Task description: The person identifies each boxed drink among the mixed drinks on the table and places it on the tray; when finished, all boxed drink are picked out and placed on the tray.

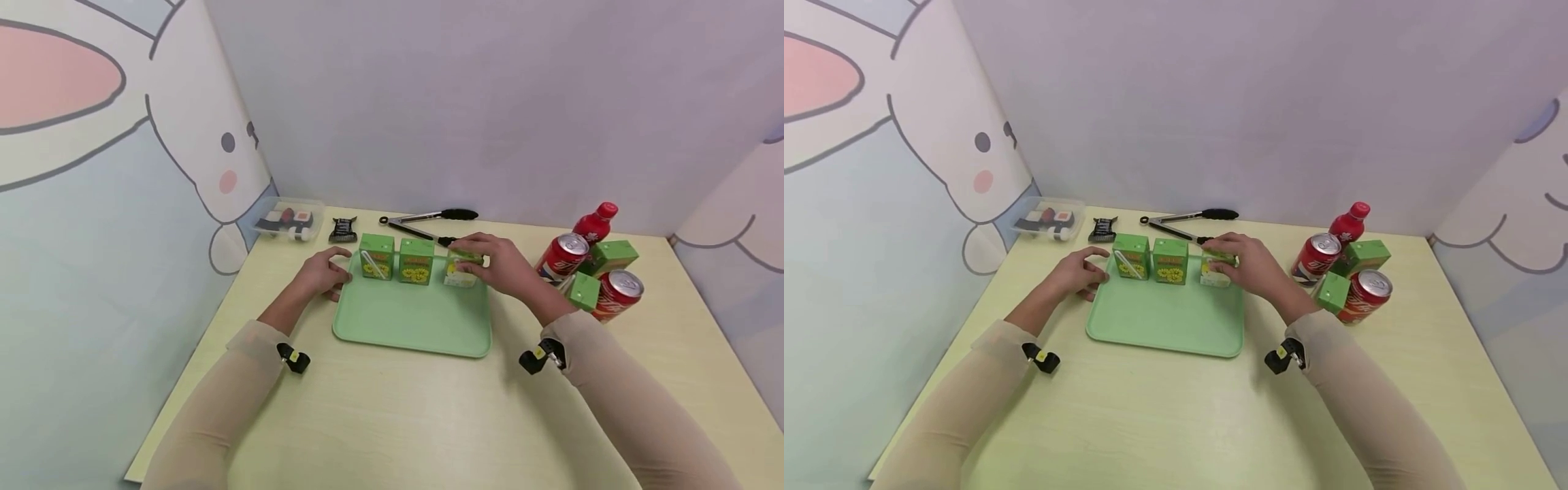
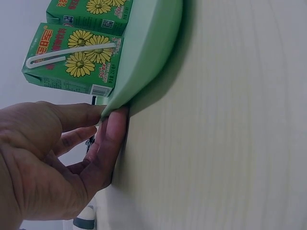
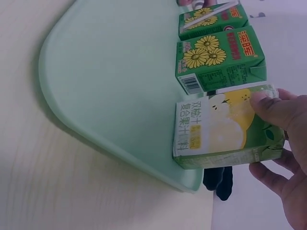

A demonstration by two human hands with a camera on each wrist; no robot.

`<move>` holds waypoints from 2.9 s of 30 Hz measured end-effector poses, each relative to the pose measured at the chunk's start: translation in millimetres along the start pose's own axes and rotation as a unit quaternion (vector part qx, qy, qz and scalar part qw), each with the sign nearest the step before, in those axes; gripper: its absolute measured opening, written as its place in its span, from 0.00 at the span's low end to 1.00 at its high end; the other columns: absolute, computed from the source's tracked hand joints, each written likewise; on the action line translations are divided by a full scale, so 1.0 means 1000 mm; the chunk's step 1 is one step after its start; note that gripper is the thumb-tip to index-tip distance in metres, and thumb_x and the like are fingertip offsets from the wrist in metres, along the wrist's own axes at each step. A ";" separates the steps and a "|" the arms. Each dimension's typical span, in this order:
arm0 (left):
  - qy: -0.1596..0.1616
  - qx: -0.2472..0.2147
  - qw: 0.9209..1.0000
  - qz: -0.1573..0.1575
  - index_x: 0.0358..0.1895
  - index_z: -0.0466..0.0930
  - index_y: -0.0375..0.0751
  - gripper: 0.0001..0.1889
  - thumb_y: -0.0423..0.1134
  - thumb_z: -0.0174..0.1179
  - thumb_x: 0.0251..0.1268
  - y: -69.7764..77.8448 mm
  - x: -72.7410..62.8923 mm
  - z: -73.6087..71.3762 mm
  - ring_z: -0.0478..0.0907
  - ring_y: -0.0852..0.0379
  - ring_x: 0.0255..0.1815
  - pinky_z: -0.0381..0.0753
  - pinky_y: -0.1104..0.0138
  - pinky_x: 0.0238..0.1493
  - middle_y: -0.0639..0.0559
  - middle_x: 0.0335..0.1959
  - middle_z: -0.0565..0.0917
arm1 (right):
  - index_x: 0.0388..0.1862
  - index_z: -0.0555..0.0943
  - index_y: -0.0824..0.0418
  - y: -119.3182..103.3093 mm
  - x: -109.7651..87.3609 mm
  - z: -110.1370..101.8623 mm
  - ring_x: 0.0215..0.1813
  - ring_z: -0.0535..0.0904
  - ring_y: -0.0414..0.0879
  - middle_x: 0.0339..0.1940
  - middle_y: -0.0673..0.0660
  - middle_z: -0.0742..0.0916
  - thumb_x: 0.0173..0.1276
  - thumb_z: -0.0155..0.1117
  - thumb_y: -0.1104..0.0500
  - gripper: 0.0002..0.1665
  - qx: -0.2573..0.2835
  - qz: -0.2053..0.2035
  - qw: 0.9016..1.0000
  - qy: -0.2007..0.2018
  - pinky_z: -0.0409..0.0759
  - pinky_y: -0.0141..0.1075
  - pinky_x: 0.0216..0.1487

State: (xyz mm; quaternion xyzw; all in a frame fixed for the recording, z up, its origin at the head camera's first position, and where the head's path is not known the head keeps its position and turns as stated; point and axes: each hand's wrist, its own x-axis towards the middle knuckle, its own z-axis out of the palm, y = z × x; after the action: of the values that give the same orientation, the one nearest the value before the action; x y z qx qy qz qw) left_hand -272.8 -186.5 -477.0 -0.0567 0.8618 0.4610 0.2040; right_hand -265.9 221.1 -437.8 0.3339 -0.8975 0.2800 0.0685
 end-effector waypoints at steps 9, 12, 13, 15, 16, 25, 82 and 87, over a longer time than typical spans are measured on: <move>-0.001 0.002 1.000 0.000 0.81 0.71 0.53 0.32 0.35 0.68 0.80 -0.001 0.000 -0.001 0.87 0.55 0.31 0.96 0.60 0.34 0.38 0.54 0.85 | 0.77 0.82 0.56 -0.010 -0.001 -0.024 0.70 0.85 0.66 0.73 0.66 0.86 0.73 0.82 0.52 0.36 -0.020 0.041 0.998 -0.035 0.89 0.63 0.65; 0.000 0.003 1.000 0.000 0.81 0.71 0.53 0.31 0.35 0.68 0.80 -0.001 0.000 -0.001 0.87 0.55 0.31 0.96 0.60 0.34 0.38 0.55 0.86 | 0.77 0.82 0.56 -0.009 -0.003 -0.030 0.72 0.84 0.67 0.73 0.66 0.86 0.72 0.83 0.49 0.38 -0.034 0.042 0.998 -0.029 0.88 0.65 0.69; 0.000 0.002 1.000 0.000 0.81 0.71 0.53 0.31 0.35 0.68 0.80 -0.002 0.000 -0.001 0.87 0.55 0.31 0.96 0.61 0.34 0.38 0.55 0.86 | 0.77 0.82 0.56 -0.008 -0.004 -0.032 0.72 0.84 0.67 0.73 0.66 0.86 0.71 0.83 0.49 0.38 -0.039 0.039 0.998 -0.025 0.87 0.65 0.69; 0.000 0.002 1.000 0.000 0.81 0.71 0.53 0.31 0.35 0.68 0.79 -0.002 0.000 -0.001 0.87 0.55 0.31 0.96 0.61 0.33 0.38 0.55 0.86 | 0.76 0.83 0.57 -0.007 -0.005 -0.037 0.73 0.83 0.67 0.73 0.66 0.86 0.71 0.83 0.48 0.38 -0.047 0.034 0.998 -0.019 0.87 0.66 0.70; 0.000 0.002 1.000 0.000 0.81 0.71 0.53 0.31 0.35 0.68 0.79 -0.001 0.000 -0.001 0.87 0.55 0.31 0.96 0.61 0.33 0.38 0.55 0.86 | 0.76 0.83 0.57 -0.008 -0.006 -0.040 0.72 0.84 0.67 0.72 0.66 0.86 0.71 0.83 0.49 0.37 -0.050 0.028 0.998 -0.015 0.87 0.66 0.69; -0.001 0.001 1.000 0.005 0.82 0.71 0.52 0.32 0.35 0.68 0.79 -0.001 0.000 0.000 0.87 0.56 0.30 0.96 0.61 0.33 0.38 0.55 0.86 | 0.76 0.83 0.55 -0.011 -0.017 -0.076 0.71 0.84 0.66 0.71 0.64 0.87 0.69 0.85 0.50 0.38 -0.075 0.042 0.996 -0.004 0.87 0.68 0.67; 0.013 0.007 1.000 0.010 0.81 0.72 0.52 0.31 0.35 0.68 0.79 0.000 -0.005 0.000 0.87 0.55 0.26 0.96 0.60 0.33 0.38 0.52 0.85 | 0.68 0.83 0.69 0.124 -0.137 -0.164 0.62 0.81 0.82 0.65 0.79 0.83 0.68 0.76 0.74 0.29 -0.159 0.155 0.974 -0.040 0.83 0.78 0.56; 0.008 0.005 1.000 0.005 0.81 0.72 0.53 0.31 0.36 0.68 0.79 -0.003 -0.003 0.001 0.87 0.55 0.28 0.96 0.60 0.33 0.39 0.53 0.85 | 0.70 0.81 0.72 0.128 -0.140 -0.158 0.60 0.81 0.82 0.65 0.80 0.82 0.65 0.77 0.76 0.33 -0.157 0.156 0.975 -0.037 0.83 0.77 0.55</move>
State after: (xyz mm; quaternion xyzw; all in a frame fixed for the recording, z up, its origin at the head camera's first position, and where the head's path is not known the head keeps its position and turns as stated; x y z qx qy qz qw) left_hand -269.1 -187.3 -478.4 -0.0555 0.8659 0.4572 0.1951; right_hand -250.4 465.5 -408.3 0.1848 -0.9731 0.1309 0.0424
